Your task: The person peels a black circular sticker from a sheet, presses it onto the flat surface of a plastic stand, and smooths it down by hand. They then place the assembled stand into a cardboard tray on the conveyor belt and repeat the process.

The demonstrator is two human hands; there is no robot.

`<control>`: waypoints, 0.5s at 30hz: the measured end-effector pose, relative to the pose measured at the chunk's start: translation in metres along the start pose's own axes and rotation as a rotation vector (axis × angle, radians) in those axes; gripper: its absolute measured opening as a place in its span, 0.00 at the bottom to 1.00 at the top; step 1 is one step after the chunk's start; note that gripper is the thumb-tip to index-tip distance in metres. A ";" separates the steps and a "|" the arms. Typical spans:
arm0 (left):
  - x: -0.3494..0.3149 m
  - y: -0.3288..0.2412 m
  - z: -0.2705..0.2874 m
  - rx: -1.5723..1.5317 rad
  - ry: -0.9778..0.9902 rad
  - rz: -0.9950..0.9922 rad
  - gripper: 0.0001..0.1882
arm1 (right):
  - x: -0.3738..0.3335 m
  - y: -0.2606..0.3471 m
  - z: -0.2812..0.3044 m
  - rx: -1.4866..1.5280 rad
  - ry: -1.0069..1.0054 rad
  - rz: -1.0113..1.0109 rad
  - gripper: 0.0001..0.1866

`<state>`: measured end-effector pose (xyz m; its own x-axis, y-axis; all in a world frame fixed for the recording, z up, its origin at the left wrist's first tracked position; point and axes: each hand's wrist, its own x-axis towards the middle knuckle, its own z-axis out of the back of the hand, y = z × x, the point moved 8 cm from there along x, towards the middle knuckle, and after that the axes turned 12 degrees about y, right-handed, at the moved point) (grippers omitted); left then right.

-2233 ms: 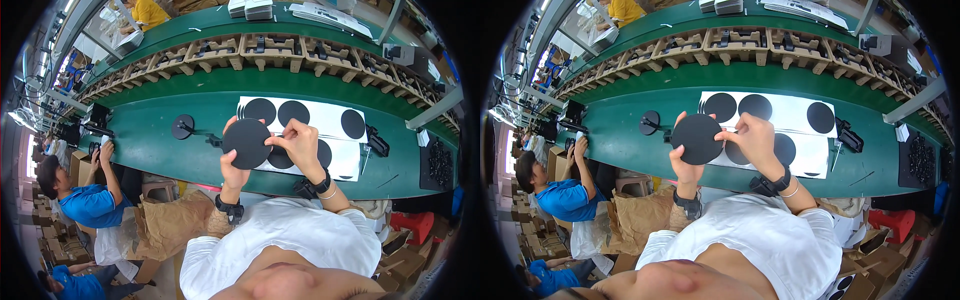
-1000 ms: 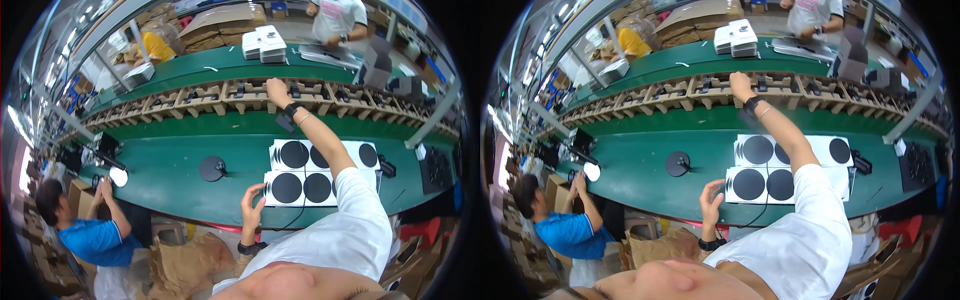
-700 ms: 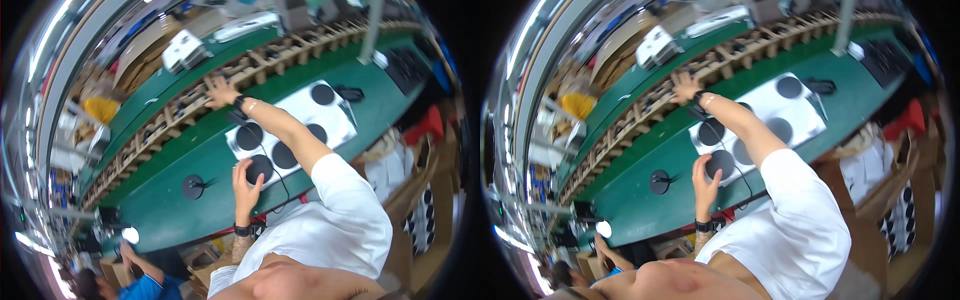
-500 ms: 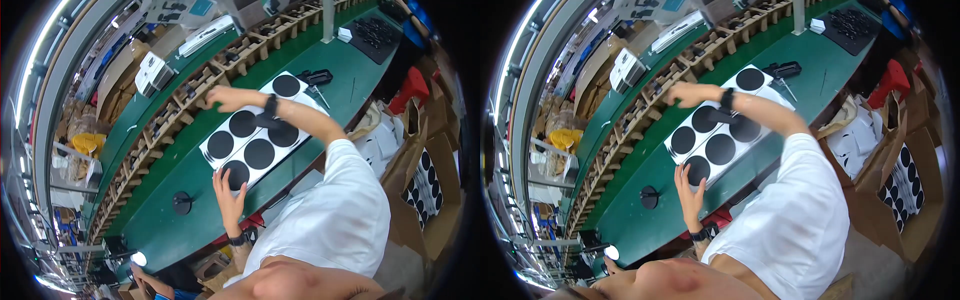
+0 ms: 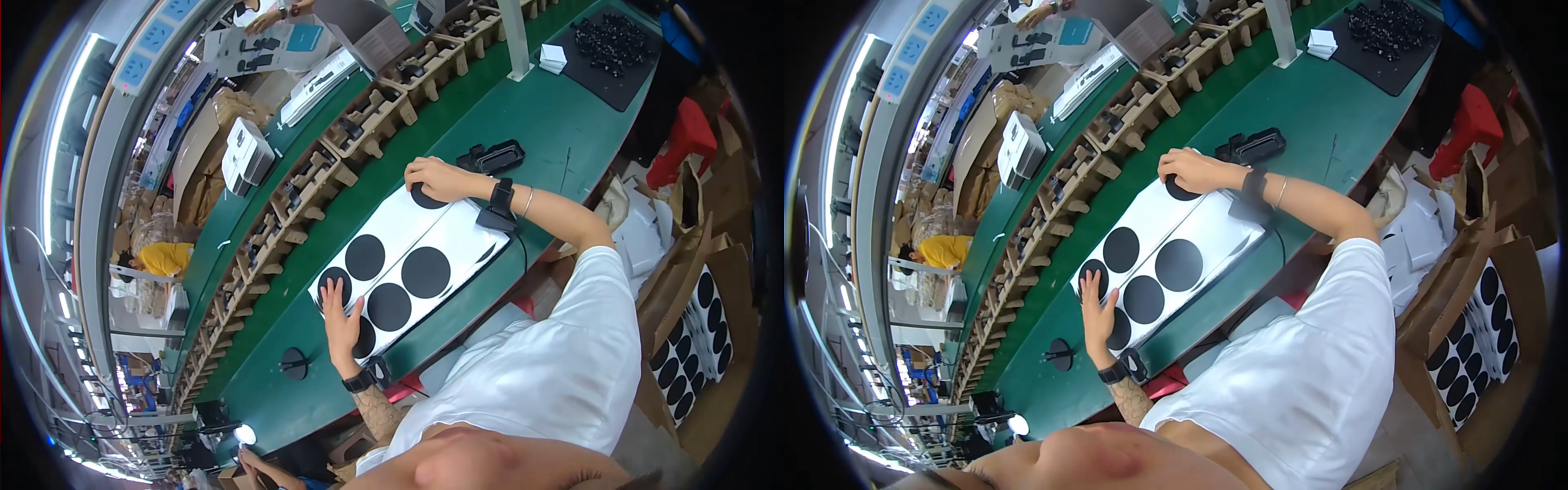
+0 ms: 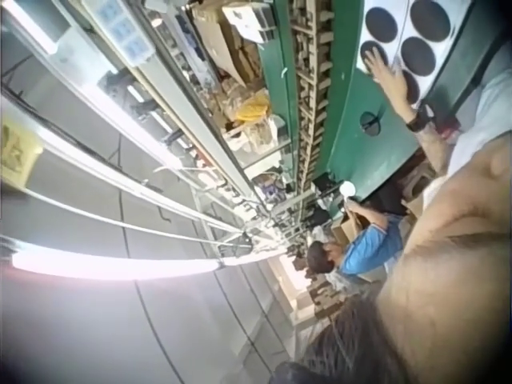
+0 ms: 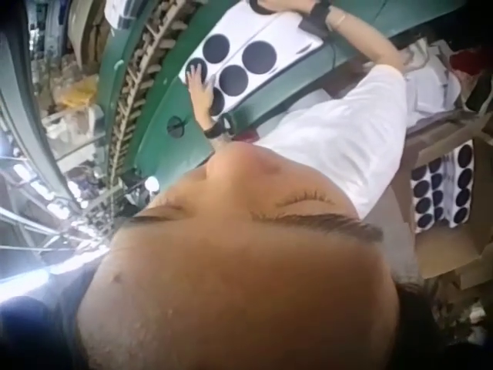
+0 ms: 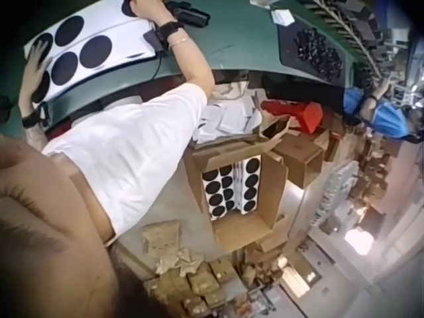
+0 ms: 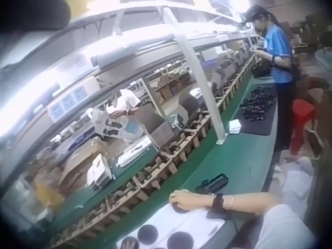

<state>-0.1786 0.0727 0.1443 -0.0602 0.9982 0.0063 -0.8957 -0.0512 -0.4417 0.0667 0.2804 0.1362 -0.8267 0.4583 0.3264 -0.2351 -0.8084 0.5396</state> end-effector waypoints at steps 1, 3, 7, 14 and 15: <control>0.006 0.002 -0.006 0.051 0.039 0.038 0.31 | -0.002 -0.002 0.004 0.007 -0.018 -0.003 0.14; 0.007 0.004 -0.008 0.062 0.016 0.057 0.31 | 0.000 0.000 0.007 0.021 -0.040 0.002 0.14; 0.018 0.004 -0.013 0.068 -0.001 0.048 0.31 | -0.015 -0.011 0.020 0.075 -0.159 0.031 0.15; -0.016 0.035 0.009 0.080 -0.095 0.031 0.33 | -0.053 -0.050 0.027 0.537 -0.632 -0.133 0.21; -0.019 0.035 0.011 0.092 -0.097 0.023 0.34 | -0.091 -0.070 0.036 0.578 -0.802 -0.154 0.18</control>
<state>-0.2137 0.0516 0.1380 -0.1197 0.9891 0.0859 -0.9299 -0.0814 -0.3587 0.1767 0.3085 0.0967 -0.1691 0.8288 0.5334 0.1505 -0.5131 0.8450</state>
